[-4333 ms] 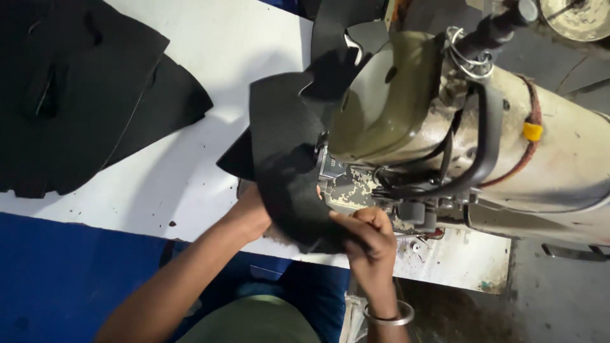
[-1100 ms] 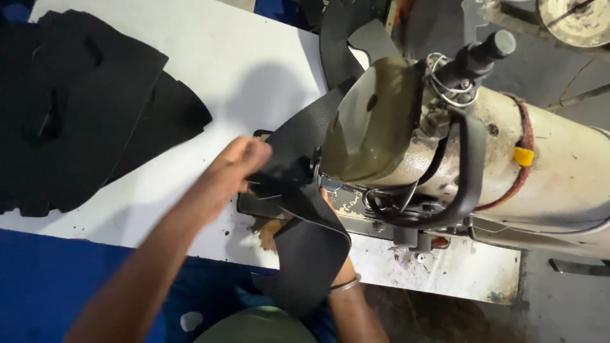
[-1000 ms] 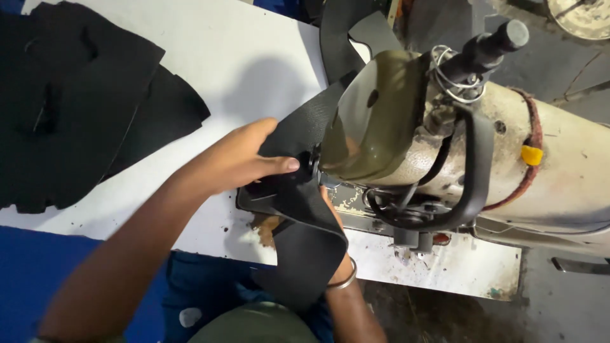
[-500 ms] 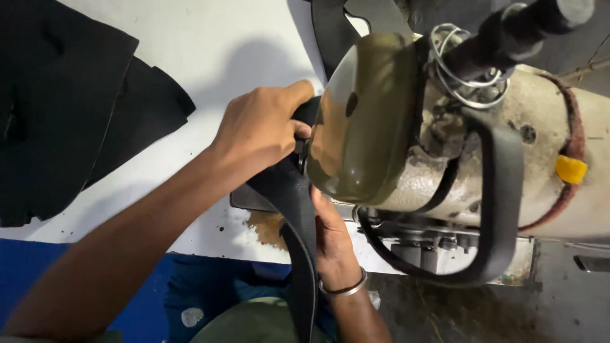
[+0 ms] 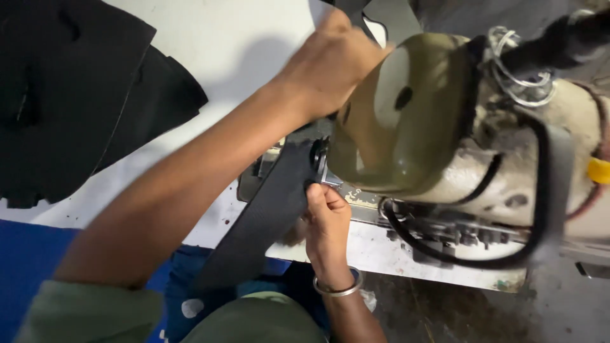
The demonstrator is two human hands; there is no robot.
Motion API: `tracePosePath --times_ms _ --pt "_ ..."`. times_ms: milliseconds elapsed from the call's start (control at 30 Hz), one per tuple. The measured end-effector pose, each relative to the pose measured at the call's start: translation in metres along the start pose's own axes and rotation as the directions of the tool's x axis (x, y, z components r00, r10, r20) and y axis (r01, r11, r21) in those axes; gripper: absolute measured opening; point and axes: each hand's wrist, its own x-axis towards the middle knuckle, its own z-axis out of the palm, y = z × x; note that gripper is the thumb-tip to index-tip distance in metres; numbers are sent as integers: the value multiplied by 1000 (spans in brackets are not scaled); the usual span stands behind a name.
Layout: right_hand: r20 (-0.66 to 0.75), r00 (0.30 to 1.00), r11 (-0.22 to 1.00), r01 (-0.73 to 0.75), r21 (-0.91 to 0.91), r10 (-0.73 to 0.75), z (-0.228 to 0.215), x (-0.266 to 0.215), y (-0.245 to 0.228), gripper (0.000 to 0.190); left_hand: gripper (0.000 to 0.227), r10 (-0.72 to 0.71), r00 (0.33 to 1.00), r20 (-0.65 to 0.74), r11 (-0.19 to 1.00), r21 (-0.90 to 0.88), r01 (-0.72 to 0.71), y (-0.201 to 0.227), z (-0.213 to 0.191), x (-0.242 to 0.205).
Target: The person operates an industrial sewing machine to stitch black glove pieces. They repeatedly pick up glove parts, align them under the needle, and guide them through the machine to sew the seams. The person also uses scissors to trim threads and adjusts the machine's tension dial.
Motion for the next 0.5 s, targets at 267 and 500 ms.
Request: tracePosePath --times_ms 267,500 --pt "-92 995 955 13 -298 -43 5 -11 -19 27 60 -647 603 -466 758 -478 444 140 -46 -141" --pt "36 998 982 -48 -180 55 19 -42 -32 36 44 -673 674 -304 641 -695 327 131 -29 -179"
